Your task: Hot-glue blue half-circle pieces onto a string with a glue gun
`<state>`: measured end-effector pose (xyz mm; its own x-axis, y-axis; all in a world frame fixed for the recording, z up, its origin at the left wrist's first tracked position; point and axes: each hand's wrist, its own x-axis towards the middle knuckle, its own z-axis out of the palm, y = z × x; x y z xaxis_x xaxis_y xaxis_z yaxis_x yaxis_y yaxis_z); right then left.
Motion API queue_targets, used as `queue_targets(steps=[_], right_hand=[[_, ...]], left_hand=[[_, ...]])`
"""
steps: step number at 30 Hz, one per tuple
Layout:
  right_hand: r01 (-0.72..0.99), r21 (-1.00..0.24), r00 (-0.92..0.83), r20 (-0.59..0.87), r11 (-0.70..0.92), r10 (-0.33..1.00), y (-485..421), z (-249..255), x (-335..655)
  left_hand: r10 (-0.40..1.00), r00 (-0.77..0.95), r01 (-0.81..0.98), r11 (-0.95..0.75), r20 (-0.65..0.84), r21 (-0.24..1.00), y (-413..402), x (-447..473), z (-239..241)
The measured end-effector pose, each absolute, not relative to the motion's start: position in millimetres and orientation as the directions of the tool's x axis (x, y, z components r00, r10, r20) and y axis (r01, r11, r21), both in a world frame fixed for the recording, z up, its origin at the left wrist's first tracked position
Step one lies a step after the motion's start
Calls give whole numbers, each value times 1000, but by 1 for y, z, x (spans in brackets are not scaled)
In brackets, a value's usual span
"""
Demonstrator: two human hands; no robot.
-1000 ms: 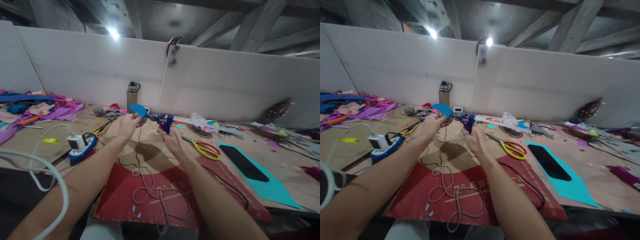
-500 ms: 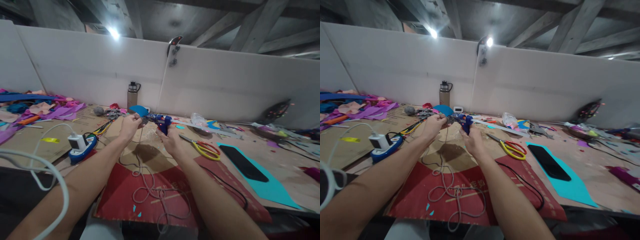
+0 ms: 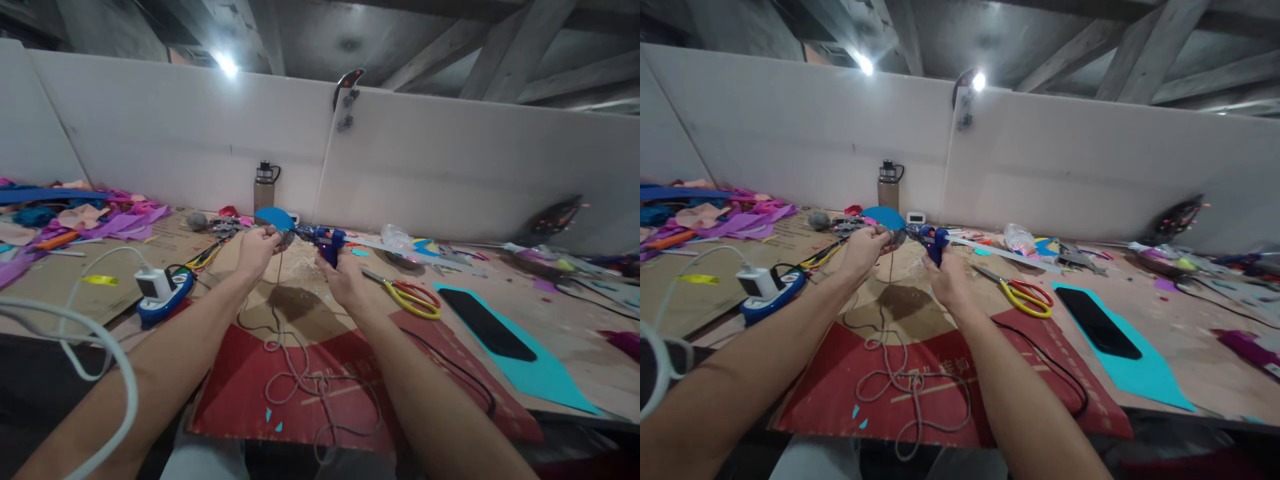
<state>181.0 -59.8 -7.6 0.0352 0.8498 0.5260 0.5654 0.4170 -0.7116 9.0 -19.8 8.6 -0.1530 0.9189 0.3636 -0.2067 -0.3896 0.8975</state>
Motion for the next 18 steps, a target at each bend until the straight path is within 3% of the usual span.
queue_targets(steps=[18], right_hand=[[551, -713, 73, 560, 435, 825, -57, -10, 187]], left_hand=[[919, -167, -250, -391, 358, 886, -14, 5, 5]])
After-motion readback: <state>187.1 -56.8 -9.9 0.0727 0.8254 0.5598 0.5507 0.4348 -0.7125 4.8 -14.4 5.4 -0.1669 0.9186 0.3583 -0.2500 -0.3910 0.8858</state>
